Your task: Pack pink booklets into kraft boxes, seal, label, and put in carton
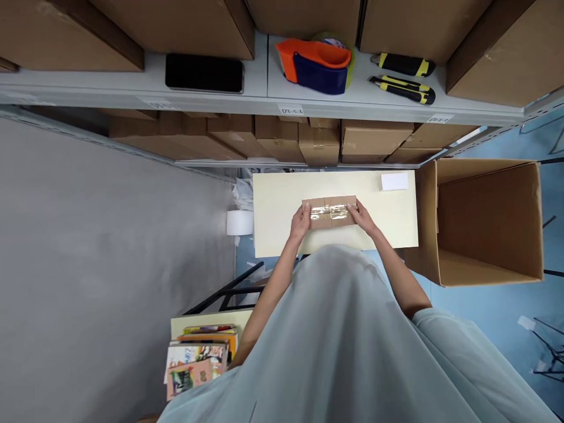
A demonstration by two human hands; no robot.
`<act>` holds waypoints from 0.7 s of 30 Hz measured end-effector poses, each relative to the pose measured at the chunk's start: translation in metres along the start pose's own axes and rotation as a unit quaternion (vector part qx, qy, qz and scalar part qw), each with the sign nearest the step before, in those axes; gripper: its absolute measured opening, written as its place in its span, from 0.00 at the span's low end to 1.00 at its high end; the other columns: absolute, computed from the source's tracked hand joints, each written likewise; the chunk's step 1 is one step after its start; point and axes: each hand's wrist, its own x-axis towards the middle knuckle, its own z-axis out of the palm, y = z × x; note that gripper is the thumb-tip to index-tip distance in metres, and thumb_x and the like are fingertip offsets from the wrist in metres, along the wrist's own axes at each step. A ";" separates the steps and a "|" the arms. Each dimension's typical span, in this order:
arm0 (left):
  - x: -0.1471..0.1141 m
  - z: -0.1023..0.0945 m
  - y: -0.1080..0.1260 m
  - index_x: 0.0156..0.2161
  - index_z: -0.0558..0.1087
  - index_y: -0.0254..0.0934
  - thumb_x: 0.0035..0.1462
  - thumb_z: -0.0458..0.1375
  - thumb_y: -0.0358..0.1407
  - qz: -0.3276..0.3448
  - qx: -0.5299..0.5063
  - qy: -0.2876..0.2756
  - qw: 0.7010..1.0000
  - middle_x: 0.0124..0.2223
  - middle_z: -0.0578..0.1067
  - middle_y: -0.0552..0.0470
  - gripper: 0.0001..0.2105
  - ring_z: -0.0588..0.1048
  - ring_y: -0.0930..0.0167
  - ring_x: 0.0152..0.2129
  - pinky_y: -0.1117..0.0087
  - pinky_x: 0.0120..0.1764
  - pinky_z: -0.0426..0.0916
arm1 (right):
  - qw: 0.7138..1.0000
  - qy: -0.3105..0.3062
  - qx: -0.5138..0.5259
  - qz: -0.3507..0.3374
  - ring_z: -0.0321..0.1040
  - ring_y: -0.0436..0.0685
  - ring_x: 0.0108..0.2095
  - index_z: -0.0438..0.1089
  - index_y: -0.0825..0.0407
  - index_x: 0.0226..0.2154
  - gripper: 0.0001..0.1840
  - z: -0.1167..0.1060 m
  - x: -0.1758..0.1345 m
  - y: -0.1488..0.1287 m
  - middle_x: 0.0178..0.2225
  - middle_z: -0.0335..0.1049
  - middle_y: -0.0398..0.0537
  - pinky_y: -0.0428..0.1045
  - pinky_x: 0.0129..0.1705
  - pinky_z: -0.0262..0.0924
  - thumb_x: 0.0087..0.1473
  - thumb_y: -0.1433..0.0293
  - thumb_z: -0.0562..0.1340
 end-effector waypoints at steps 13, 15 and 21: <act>-0.009 0.023 -0.012 0.62 0.76 0.38 0.68 0.61 0.45 0.031 -0.098 -0.056 0.993 0.68 0.78 0.39 0.22 0.76 0.58 0.66 0.53 0.71 0.67 | 0.987 0.111 0.105 -0.051 0.65 0.71 0.73 0.75 0.48 0.49 0.35 -0.051 -0.038 0.033 0.73 0.66 0.66 0.69 0.75 0.60 0.54 0.38 0.73; -0.007 0.031 -0.023 0.61 0.76 0.38 0.65 0.61 0.40 0.016 -0.097 -0.073 0.992 0.68 0.78 0.38 0.21 0.76 0.58 0.66 0.50 0.71 0.67 | 0.986 0.116 0.112 -0.033 0.67 0.72 0.72 0.74 0.48 0.47 0.34 -0.051 -0.038 0.052 0.73 0.65 0.67 0.70 0.72 0.64 0.52 0.40 0.74; -0.006 0.037 -0.039 0.58 0.75 0.38 0.58 0.61 0.31 -0.003 -0.057 -0.052 0.997 0.67 0.78 0.39 0.22 0.77 0.58 0.65 0.49 0.71 0.68 | 0.987 0.112 0.113 -0.002 0.72 0.69 0.67 0.71 0.46 0.53 0.31 -0.047 -0.041 0.085 0.67 0.73 0.63 0.68 0.68 0.70 0.54 0.46 0.72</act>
